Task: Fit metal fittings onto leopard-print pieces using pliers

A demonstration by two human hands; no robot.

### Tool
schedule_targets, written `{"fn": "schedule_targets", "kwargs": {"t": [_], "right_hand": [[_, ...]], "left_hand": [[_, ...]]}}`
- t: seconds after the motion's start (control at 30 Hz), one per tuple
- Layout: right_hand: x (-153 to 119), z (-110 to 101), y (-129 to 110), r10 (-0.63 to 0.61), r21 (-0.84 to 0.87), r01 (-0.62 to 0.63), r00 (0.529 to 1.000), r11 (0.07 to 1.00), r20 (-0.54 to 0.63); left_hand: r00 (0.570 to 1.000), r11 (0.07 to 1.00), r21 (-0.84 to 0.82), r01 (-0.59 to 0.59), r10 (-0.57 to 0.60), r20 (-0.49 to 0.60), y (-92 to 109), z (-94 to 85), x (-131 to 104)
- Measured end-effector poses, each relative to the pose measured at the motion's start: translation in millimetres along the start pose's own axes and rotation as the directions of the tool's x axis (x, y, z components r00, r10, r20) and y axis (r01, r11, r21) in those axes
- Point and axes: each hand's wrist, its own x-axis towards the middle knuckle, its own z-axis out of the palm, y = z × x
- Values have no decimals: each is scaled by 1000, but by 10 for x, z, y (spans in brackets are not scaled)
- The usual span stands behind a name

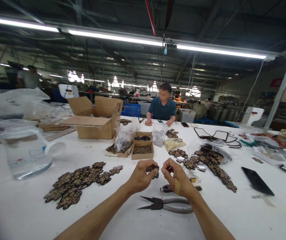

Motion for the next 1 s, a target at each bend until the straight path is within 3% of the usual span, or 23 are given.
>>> {"fn": "schedule_targets", "kwargs": {"t": [0.63, 0.9, 1.0], "right_hand": [[-14, 17, 45, 1, 7, -1, 1000, 1000, 20], [11, -4, 194, 71, 65, -74, 996, 995, 48], [-11, -111, 268, 115, -36, -113, 992, 993, 55]], "left_hand": [[995, 994, 44, -100, 98, 29, 4, 21, -10], [996, 997, -17, -77, 78, 51, 18, -1, -9], [997, 998, -13, -64, 64, 46, 21, -20, -4]]}}
